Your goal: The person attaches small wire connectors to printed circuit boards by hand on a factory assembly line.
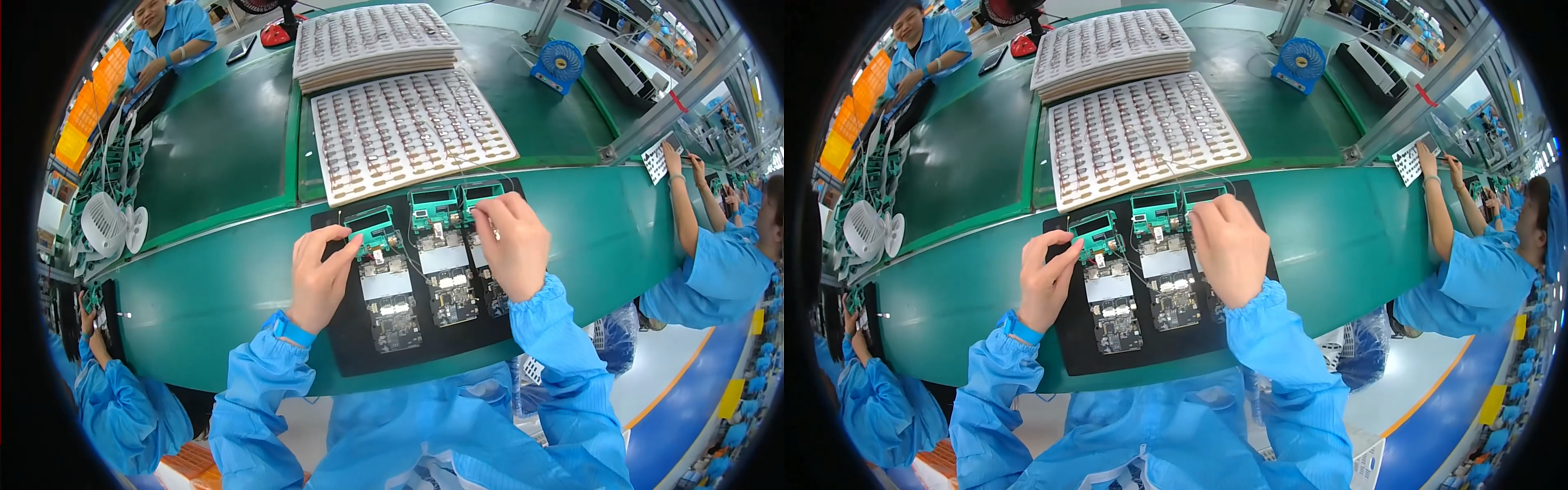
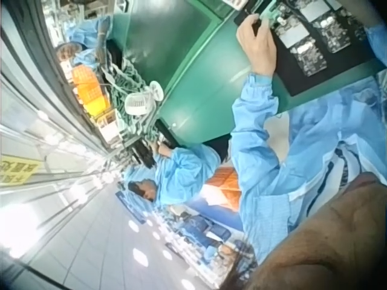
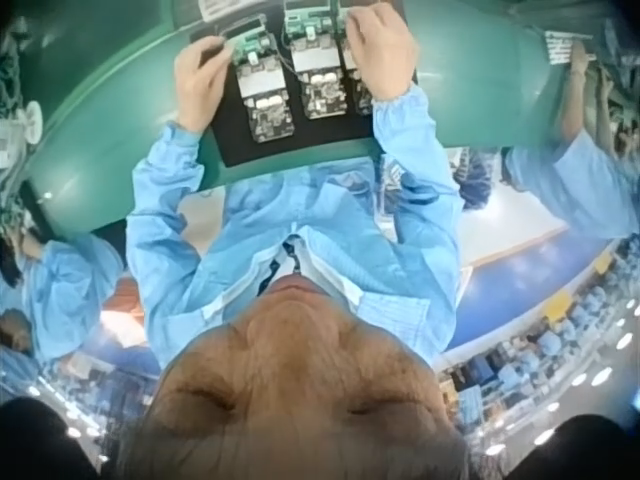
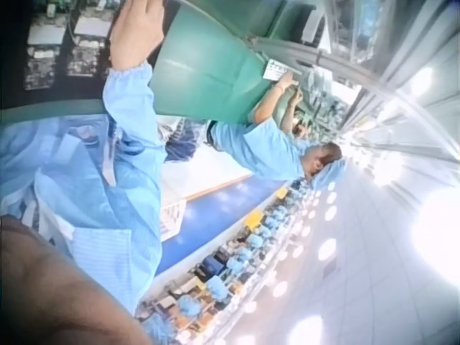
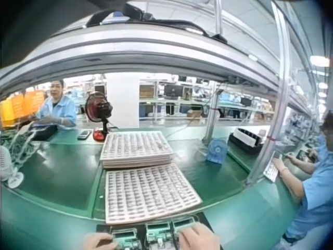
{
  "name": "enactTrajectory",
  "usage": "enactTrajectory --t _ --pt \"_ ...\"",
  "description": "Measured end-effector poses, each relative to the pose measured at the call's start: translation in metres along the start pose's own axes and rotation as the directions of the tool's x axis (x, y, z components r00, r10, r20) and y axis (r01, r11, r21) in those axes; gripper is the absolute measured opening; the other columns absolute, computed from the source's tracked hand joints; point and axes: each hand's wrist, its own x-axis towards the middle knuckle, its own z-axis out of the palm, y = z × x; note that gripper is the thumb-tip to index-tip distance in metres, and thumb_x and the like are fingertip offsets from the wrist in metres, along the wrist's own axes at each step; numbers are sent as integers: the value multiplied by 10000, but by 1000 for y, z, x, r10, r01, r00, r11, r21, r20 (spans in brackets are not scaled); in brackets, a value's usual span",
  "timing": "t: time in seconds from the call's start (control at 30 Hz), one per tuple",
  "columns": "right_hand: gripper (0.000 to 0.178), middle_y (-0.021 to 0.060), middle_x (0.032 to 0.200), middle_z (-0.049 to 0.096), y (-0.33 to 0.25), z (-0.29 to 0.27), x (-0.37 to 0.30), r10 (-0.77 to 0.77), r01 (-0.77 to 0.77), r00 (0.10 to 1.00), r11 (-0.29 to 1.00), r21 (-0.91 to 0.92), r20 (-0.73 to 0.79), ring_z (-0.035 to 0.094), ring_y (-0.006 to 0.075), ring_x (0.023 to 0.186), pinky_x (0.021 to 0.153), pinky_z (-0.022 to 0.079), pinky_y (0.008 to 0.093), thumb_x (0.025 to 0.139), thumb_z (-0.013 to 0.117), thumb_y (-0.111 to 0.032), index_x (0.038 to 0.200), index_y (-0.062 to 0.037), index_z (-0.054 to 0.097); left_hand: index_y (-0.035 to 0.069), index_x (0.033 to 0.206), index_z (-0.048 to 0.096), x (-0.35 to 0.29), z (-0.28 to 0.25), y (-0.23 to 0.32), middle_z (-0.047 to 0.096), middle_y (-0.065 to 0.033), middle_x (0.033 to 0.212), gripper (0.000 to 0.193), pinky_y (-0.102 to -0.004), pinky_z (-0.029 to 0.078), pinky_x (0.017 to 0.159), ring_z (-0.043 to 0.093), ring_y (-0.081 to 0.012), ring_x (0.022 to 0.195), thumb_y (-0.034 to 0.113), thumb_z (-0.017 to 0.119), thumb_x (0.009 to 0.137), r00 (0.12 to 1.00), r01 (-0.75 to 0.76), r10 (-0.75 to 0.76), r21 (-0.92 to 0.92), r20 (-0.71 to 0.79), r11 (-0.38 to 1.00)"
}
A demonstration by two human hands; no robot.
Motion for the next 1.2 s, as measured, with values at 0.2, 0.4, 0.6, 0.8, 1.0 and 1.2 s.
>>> enactTrajectory --t 0.2,0.4,0.6,0.8,1.0,1.2 --pt "180 44 770 523 2 20 1 -147 160 987 947 -279 69 596 216 742 577 516 336 792 706 -106 747 -89 532 60 1109 694 0 -8 4 614 -101 1112 419 -415 449 896 595 -298 1010 -96 666 721 998 -46 43 67 41 997" --pt "161 73 772 536 8 29 12 -132 133 991 972 -194 22 609 242 724 592 511 374 755 681 -63 744 -65 520 66 1172 667 1 -11 2 607 -110 1156 477 -428 460 913 589 -305 1062 -86 671 719 995 -66 59 82 84 994" --pt "162 76 707 570 24 7 11 258 -236 965 931 277 -46 588 170 566 523 479 311 796 717 -3 724 -17 572 75 1176 667 3 -20 -6 619 -108 1157 466 -405 504 868 621 -298 1024 -74 667 735 985 -109 101 58 137 992" --pt "161 80 729 553 -17 25 10 -119 111 993 950 293 10 599 249 607 529 475 362 754 738 -34 749 -64 580 66 1100 685 16 -28 -12 631 -101 1092 395 -395 526 810 634 -292 975 -58 680 725 961 -224 214 44 175 973" --pt "173 78 751 535 -34 49 13 -283 291 947 956 -35 150 623 254 696 569 509 371 817 714 -103 749 -61 561 38 1008 683 16 -28 -14 645 -79 991 303 -381 526 778 641 -265 915 -39 701 716 961 -253 243 62 130 966" --pt "112 44 776 539 -58 57 13 -307 427 893 812 -398 330 618 169 727 555 538 296 689 680 -74 770 -60 604 26 980 683 19 -28 -21 649 -73 964 269 -369 523 764 645 -246 874 -19 703 716 940 -325 316 59 126 944"
